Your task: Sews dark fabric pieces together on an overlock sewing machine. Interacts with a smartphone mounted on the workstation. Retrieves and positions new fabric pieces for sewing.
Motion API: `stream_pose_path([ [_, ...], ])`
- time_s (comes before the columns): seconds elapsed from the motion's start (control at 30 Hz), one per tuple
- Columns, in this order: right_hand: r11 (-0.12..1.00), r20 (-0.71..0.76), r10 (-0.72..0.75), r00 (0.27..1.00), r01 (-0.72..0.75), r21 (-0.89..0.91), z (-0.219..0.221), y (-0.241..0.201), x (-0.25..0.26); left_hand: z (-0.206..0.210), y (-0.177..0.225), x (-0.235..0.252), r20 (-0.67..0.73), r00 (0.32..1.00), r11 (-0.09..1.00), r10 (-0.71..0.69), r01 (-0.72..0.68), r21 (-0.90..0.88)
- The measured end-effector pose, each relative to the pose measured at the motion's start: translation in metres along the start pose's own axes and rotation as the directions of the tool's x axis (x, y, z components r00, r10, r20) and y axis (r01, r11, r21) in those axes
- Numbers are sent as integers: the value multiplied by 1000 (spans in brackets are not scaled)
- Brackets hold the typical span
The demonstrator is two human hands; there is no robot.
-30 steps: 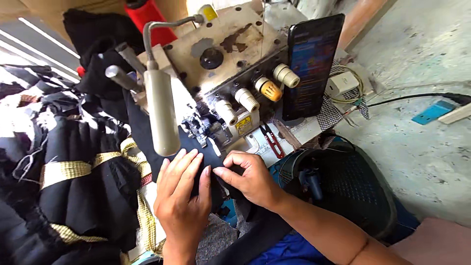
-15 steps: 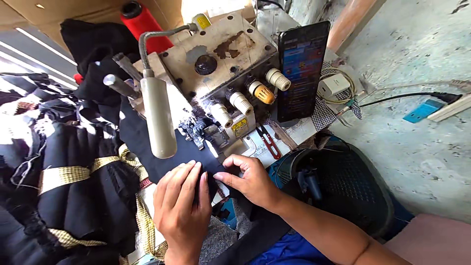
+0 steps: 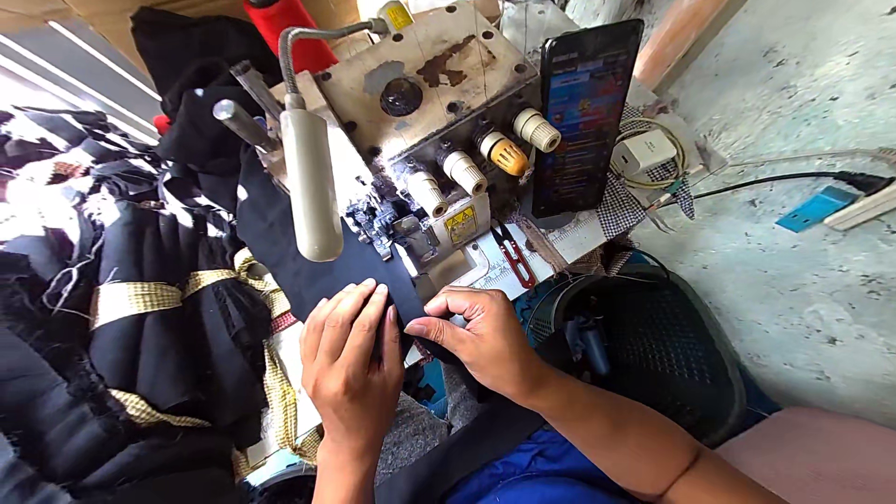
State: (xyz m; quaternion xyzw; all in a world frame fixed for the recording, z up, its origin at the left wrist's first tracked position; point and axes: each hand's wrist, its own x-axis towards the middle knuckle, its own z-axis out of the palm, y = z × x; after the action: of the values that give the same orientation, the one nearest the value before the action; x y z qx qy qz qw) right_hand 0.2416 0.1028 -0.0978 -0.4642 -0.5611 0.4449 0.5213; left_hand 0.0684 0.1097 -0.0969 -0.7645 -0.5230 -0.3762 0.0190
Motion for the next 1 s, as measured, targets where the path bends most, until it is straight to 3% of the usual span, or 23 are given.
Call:
stream_pose_path([
  [0.33,995,-39,-56,998,53,-80,8,-10,1,0,-1,-1,3,1000,1000,-8,8,-12],
  [0.6,952,-58,-188,981,167,-256,17,-8,-7,4,-5,-5,-37,999,999,-1,0,-34],
  [1.0,997,-5,47,999,-47,-66,-2,13,-10,1,-4,0,-18,1000,999,-2,1,-47],
])
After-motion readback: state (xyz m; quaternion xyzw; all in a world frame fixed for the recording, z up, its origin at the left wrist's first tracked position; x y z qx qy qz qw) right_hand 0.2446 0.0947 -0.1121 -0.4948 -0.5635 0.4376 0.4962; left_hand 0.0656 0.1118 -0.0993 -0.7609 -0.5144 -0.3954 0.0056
